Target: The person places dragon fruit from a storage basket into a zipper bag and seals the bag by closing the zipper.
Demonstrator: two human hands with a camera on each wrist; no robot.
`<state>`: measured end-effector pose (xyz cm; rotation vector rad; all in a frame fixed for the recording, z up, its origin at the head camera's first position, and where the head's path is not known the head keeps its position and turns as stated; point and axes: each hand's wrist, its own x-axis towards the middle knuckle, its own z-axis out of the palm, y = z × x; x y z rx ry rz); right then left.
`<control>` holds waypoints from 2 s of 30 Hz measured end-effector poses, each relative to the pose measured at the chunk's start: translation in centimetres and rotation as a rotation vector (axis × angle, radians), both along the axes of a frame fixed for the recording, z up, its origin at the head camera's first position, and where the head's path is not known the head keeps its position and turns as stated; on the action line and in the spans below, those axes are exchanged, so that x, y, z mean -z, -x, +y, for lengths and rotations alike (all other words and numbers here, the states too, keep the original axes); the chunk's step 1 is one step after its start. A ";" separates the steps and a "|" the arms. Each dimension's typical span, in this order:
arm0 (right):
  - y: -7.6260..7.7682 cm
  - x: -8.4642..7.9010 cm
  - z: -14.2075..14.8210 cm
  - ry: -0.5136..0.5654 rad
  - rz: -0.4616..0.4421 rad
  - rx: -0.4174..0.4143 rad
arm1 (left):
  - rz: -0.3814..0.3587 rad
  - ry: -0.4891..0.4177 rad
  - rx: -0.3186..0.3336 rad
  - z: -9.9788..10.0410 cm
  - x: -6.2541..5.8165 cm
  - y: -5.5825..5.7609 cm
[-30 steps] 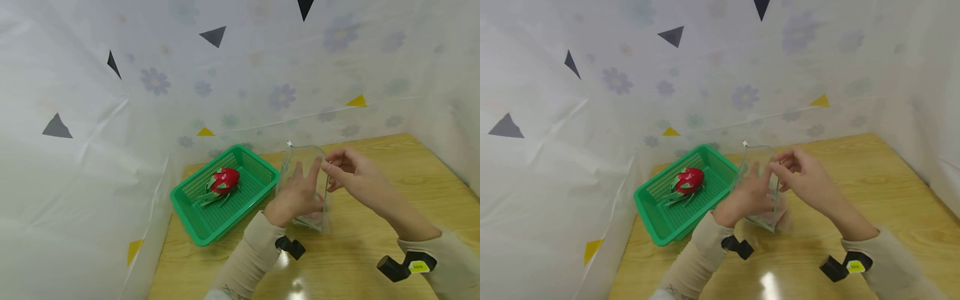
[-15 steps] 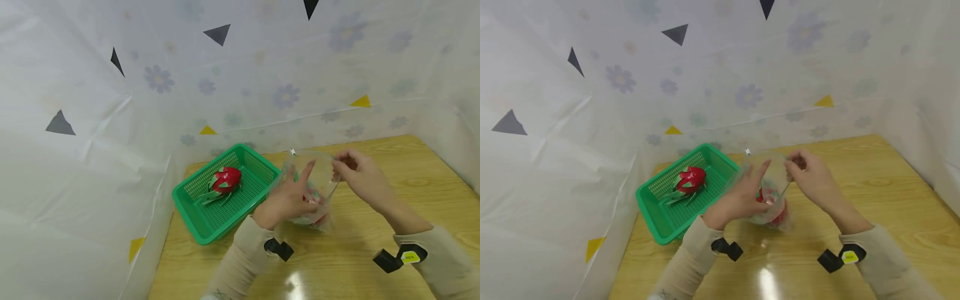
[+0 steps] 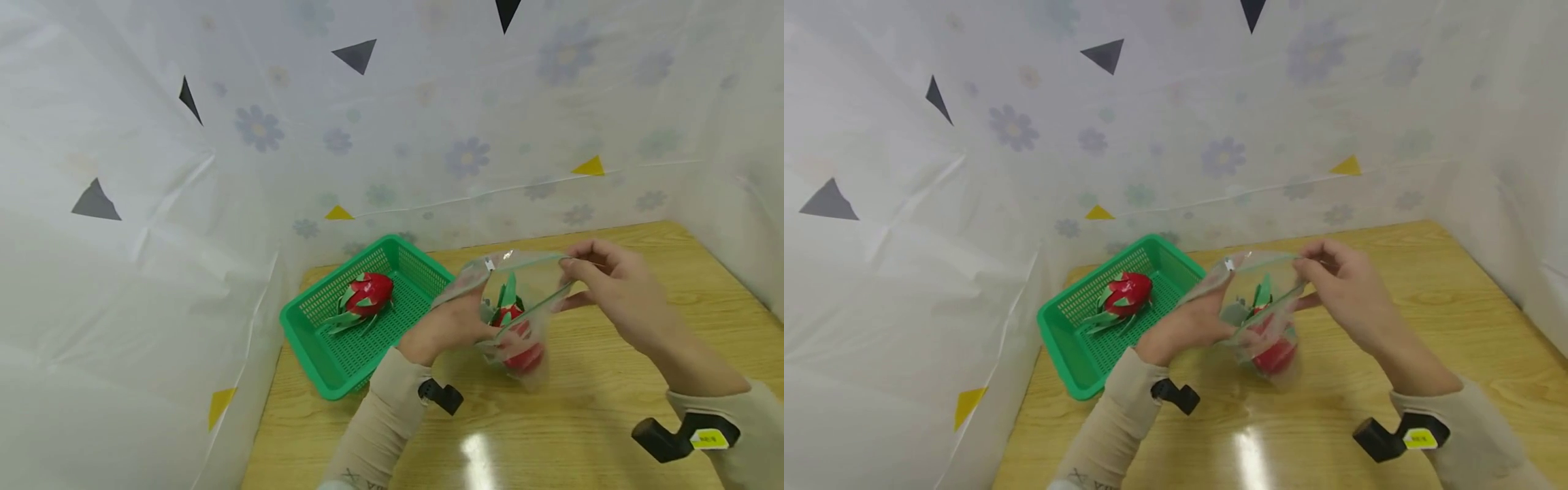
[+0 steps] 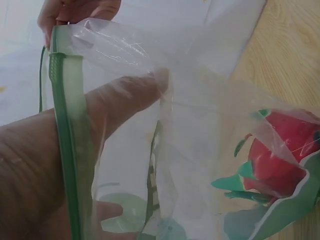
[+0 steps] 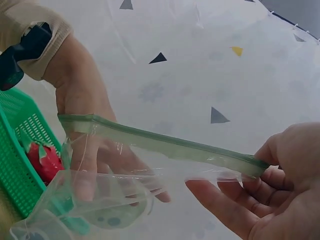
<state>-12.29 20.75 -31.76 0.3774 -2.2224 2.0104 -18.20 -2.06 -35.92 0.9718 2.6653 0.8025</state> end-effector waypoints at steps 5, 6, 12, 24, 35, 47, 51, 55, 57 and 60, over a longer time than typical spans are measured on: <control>-0.5 -1.1 0.1 0.093 0.044 0.046 | 0.085 0.005 0.003 1.4 -0.3 0.3; -0.6 -1.3 0.2 0.102 0.052 0.055 | 0.090 -0.001 0.007 1.8 -0.3 0.3; -0.4 -2.0 1.1 0.084 0.050 0.138 | 0.019 -0.013 0.014 4.0 0.0 0.3; -0.1 -3.5 1.7 -0.143 0.126 0.260 | -0.227 -0.135 0.016 6.0 -0.3 -0.1; 0.7 -2.1 0.3 -0.237 0.036 0.193 | -0.232 -0.078 0.067 3.7 1.5 0.6; 1.3 1.5 -0.2 -0.188 -0.089 -0.041 | -0.262 0.163 0.064 -0.6 1.4 1.0; 1.4 2.0 -0.4 -0.136 -0.085 -0.065 | -0.331 0.120 0.104 -2.2 0.7 0.9; 1.4 2.2 -0.4 -0.091 -0.080 -0.089 | -0.373 0.012 0.130 -3.7 -0.3 0.6; 1.4 2.2 -0.4 -0.071 -0.078 -0.098 | -0.352 -0.051 0.113 -4.6 -0.6 0.5; 1.4 2.3 -0.5 -0.058 -0.080 -0.104 | -0.304 -0.169 0.073 -6.0 -0.7 0.4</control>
